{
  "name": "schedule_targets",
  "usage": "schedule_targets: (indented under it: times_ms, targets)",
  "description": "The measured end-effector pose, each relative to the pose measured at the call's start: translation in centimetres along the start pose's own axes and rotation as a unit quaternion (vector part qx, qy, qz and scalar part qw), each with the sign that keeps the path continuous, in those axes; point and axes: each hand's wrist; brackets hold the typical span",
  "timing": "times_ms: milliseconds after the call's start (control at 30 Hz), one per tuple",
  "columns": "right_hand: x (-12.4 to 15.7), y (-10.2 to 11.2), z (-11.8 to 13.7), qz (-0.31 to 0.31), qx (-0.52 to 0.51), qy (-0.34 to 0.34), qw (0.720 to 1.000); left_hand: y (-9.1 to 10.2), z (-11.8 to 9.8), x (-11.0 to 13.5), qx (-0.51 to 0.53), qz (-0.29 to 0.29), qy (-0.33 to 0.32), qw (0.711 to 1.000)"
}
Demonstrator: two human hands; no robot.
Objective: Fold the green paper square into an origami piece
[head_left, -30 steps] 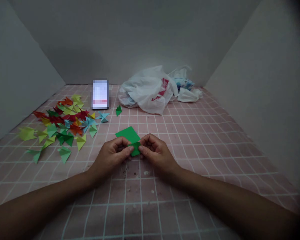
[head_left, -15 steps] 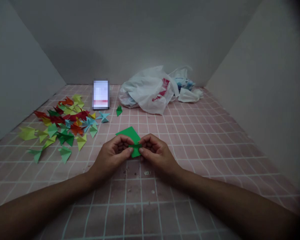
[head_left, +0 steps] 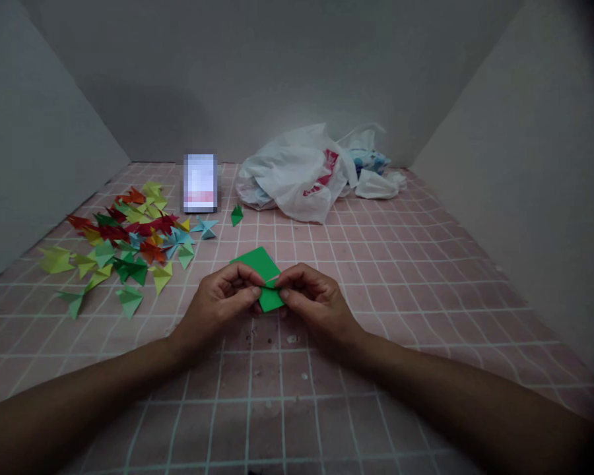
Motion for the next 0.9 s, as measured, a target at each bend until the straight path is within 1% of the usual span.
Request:
schedule_targets:
  times_ms: [200, 367, 467, 567, 733, 900]
  targets:
    - [0.10, 0.13, -0.08, -0.007, 0.028, 0.002, 1.000, 0.21, 0.12, 0.06, 0.010, -0.004, 0.006, 1.000]
    - [0.16, 0.18, 0.21, -0.003, 0.051, 0.003, 0.999, 0.06, 0.08, 0.08, -0.002, 0.000, 0.007, 1.000]
    - [0.12, 0.11, 0.40, 0.012, 0.083, 0.019, 0.996, -0.22, -0.18, 0.01, -0.008, 0.002, 0.012, 1.000]
    - [0.12, -0.01, 0.45, 0.024, 0.096, 0.020, 0.995, -0.50, -0.45, -0.08, -0.011, -0.012, 0.010, 1.000]
    - [0.15, -0.21, 0.43, 0.011, 0.032, -0.010, 0.999, -0.68, -0.55, -0.11, -0.025, -0.031, -0.006, 0.999]
    - [0.13, -0.29, 0.48, 0.015, -0.014, -0.032, 0.999, -0.78, -0.60, -0.05, -0.053, -0.036, -0.025, 0.998]
Point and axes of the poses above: each hand's wrist, its own x-axis away from the middle knuckle, its own y-axis out of the back of the hand, z = x × y, and after that the axes turned 1 degree about z, right-handed
